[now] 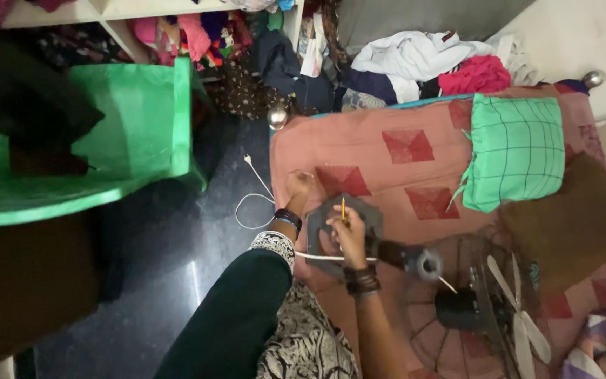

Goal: The person disassembles a standing electric fan by removing the front grille, then the rear grille, and finally detaching the motor and blade assembly from the stand. They then use a screwdriver to loosen a screw on the stand's neck.

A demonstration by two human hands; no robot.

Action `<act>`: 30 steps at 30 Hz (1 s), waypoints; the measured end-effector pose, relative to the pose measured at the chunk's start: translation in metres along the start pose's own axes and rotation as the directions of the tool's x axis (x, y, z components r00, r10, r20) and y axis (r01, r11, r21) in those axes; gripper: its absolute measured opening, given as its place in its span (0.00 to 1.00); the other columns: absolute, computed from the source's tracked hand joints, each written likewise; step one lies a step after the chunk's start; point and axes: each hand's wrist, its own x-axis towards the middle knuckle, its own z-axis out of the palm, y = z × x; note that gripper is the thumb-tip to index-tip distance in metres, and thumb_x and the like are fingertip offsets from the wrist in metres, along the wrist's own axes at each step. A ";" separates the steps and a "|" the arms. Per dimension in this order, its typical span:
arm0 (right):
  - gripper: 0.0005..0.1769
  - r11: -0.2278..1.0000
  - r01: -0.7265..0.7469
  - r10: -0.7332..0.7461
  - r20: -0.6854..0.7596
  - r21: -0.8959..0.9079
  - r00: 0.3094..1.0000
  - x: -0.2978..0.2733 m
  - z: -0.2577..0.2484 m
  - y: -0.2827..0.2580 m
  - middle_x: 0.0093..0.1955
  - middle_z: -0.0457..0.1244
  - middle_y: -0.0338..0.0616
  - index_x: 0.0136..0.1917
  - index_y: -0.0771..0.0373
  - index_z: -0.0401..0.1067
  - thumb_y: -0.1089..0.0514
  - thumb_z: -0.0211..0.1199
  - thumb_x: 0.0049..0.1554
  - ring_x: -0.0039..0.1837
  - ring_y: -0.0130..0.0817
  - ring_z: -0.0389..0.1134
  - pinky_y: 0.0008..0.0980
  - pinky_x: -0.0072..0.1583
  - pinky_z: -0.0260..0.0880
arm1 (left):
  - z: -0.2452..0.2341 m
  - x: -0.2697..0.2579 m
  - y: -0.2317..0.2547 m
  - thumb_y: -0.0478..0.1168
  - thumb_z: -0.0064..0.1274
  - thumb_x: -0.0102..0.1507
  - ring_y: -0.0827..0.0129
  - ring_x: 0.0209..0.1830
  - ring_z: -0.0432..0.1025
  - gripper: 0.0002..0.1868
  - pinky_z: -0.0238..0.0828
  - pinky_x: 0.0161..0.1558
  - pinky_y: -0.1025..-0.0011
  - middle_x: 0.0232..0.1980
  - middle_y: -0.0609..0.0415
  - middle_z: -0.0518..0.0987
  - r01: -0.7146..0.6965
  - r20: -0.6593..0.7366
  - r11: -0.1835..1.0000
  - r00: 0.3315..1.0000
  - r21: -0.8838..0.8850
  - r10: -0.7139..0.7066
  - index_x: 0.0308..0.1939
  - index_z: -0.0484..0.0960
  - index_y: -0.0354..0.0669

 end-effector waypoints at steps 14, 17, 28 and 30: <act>0.19 0.997 -0.046 0.043 0.050 0.060 0.998 0.012 0.013 0.012 0.42 0.67 0.37 0.64 0.64 0.70 0.62 0.59 0.59 0.36 0.19 0.62 0.20 0.37 0.60 | 0.046 0.046 -0.017 0.31 0.47 0.62 0.61 0.16 0.73 0.12 0.67 0.18 0.69 0.24 0.44 0.81 0.641 0.423 0.365 0.742 -0.676 -0.520 0.25 0.81 0.34; 0.19 0.998 -0.006 0.003 0.042 0.069 0.999 0.010 0.014 0.010 0.44 0.66 0.38 0.65 0.66 0.70 0.64 0.59 0.60 0.38 0.19 0.63 0.20 0.39 0.62 | 0.042 0.038 -0.029 0.27 0.49 0.62 0.62 0.19 0.73 0.06 0.65 0.20 0.69 0.29 0.44 0.83 0.651 0.402 0.457 0.747 -0.606 -0.529 0.33 0.81 0.36; 0.24 0.938 0.204 -0.275 -0.244 -0.281 0.930 -0.054 0.046 -0.141 0.39 0.66 0.47 0.73 0.63 0.67 0.62 0.58 0.64 0.34 0.29 0.61 0.30 0.37 0.63 | 0.030 -0.042 -0.010 0.38 0.47 0.67 0.63 0.34 0.78 0.10 0.73 0.36 0.67 0.37 0.48 0.84 0.248 0.494 0.818 0.868 -0.519 0.051 0.40 0.83 0.38; 0.20 0.663 0.478 -0.662 -0.153 -0.575 0.734 -0.079 0.042 -0.176 0.52 0.67 0.54 0.71 0.65 0.66 0.64 0.55 0.67 0.49 0.40 0.69 0.36 0.50 0.70 | 0.016 -0.074 0.028 0.40 0.46 0.69 0.63 0.36 0.79 0.12 0.74 0.39 0.67 0.38 0.49 0.84 0.122 0.514 0.831 0.831 -0.542 0.213 0.41 0.83 0.38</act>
